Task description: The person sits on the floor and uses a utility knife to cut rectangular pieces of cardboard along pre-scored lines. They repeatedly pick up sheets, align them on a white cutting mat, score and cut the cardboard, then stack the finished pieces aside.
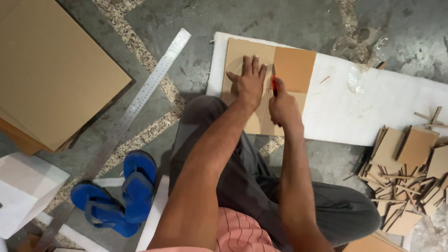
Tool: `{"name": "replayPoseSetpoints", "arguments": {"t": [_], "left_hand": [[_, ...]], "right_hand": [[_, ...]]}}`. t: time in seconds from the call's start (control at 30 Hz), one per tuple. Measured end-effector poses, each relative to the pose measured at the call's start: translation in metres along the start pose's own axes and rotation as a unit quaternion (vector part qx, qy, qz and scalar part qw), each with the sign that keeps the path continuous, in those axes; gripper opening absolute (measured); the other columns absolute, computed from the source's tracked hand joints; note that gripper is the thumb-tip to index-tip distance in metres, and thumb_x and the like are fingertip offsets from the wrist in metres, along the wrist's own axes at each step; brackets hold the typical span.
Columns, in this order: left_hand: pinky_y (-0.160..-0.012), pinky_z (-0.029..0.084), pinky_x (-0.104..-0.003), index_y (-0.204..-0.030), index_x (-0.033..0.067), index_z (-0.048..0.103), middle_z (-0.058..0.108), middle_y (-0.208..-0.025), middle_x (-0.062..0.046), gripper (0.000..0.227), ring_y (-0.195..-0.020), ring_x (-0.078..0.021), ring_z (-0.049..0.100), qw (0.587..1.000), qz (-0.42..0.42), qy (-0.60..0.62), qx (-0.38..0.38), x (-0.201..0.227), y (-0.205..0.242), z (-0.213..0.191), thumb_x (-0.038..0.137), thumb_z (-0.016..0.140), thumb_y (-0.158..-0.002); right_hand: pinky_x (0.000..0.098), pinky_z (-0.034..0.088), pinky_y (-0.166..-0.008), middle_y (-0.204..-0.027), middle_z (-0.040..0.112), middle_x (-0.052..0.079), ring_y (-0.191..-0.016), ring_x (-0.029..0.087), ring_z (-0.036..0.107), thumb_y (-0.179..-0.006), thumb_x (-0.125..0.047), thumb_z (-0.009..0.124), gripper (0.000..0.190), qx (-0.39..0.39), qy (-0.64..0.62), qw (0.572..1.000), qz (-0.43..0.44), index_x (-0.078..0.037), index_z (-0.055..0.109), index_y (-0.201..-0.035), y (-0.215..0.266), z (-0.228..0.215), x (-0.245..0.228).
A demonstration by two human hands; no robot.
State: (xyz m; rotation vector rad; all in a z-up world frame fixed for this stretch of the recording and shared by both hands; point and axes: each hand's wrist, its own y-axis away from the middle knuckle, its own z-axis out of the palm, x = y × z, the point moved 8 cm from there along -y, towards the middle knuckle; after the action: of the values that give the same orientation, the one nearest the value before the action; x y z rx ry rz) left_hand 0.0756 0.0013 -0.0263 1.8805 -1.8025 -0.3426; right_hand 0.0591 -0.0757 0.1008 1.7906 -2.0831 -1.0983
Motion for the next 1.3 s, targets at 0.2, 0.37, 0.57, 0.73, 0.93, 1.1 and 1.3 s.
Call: {"name": "replayPoseSetpoints", "arguments": {"t": [0.2, 0.37, 0.57, 0.73, 0.93, 1.1, 1.3], "left_hand": [[-0.098, 0.037, -0.085, -0.162, 0.0273, 0.023, 0.008, -0.171, -0.006, 0.064, -0.155, -0.0374, 0.009, 0.999, -0.021, 0.024, 0.042, -0.001, -0.002, 0.006, 0.027, 0.048, -0.103], [-0.097, 0.037, -0.084, -0.162, 0.0260, 0.024, 0.009, -0.170, -0.008, 0.063, -0.154, -0.0382, 0.011, 0.998, -0.011, 0.026, 0.050, 0.001, -0.010, 0.017, 0.029, 0.045, -0.103], [-0.097, 0.036, -0.086, -0.161, 0.0271, 0.025, 0.009, -0.171, -0.006, 0.060, -0.154, -0.0374, 0.011, 0.998, -0.007, 0.041, 0.043, -0.001, -0.015, 0.019, 0.026, 0.045, -0.105], [-0.099, 0.035, -0.084, -0.162, 0.0268, 0.022, 0.007, -0.171, -0.007, 0.066, -0.155, -0.0373, 0.008, 0.999, 0.005, 0.038, 0.035, -0.002, -0.010, 0.014, 0.026, 0.047, -0.101], [-0.097, 0.035, -0.084, -0.163, 0.0258, 0.020, 0.005, -0.172, -0.007, 0.067, -0.155, -0.0383, 0.006, 0.999, 0.011, 0.035, 0.015, -0.002, 0.003, 0.005, 0.024, 0.047, -0.102], [-0.095, 0.037, -0.083, -0.163, 0.0261, 0.021, 0.007, -0.172, -0.009, 0.068, -0.154, -0.0407, 0.010, 0.999, 0.010, 0.006, 0.031, -0.002, 0.002, 0.003, 0.023, 0.048, -0.101], [-0.096, 0.037, -0.085, -0.162, 0.0282, 0.022, 0.008, -0.171, -0.006, 0.065, -0.155, -0.0383, 0.011, 0.999, 0.001, 0.022, 0.041, -0.002, -0.004, 0.007, 0.027, 0.048, -0.103]], "right_hand": [[0.0490, 0.054, -0.050, -0.075, 0.068, 0.031, -0.049, 0.037, 0.066, -0.091, -0.008, 0.039, 0.062, -0.008, 0.006, 1.000, 0.002, -0.019, 0.042, -0.153, 0.030, 0.020, 0.031], [0.0519, 0.055, -0.060, -0.085, 0.068, 0.033, -0.057, 0.039, 0.068, -0.089, -0.008, 0.043, 0.061, 0.028, 0.019, 0.996, -0.077, -0.016, 0.045, -0.150, 0.040, 0.022, 0.038], [0.0579, 0.055, -0.072, -0.090, 0.070, 0.034, -0.074, 0.049, 0.069, -0.094, -0.010, 0.042, 0.060, 0.025, 0.032, 0.999, -0.024, -0.022, 0.044, -0.152, 0.040, 0.034, 0.059], [0.0639, 0.050, -0.075, -0.091, 0.068, 0.035, -0.082, 0.056, 0.064, -0.092, -0.013, 0.049, 0.064, 0.109, 0.056, 0.987, -0.108, -0.023, 0.037, -0.154, 0.042, 0.021, 0.062], [0.0619, 0.050, -0.078, -0.095, 0.067, 0.037, -0.085, 0.055, 0.065, -0.097, -0.016, 0.049, 0.066, 0.118, 0.018, 0.989, -0.085, -0.023, 0.031, -0.160, -0.033, 0.025, 0.057], [0.0613, 0.051, -0.077, -0.107, 0.067, 0.036, -0.091, 0.054, 0.065, -0.098, -0.011, 0.050, 0.061, 0.177, -0.018, 0.958, -0.226, -0.013, 0.036, -0.157, -0.070, 0.022, 0.033], [0.0540, 0.055, -0.069, -0.094, 0.071, 0.031, -0.072, 0.045, 0.070, -0.100, -0.013, 0.048, 0.054, 0.126, -0.006, 0.981, -0.145, -0.013, 0.042, -0.154, -0.067, 0.016, 0.019]]}}
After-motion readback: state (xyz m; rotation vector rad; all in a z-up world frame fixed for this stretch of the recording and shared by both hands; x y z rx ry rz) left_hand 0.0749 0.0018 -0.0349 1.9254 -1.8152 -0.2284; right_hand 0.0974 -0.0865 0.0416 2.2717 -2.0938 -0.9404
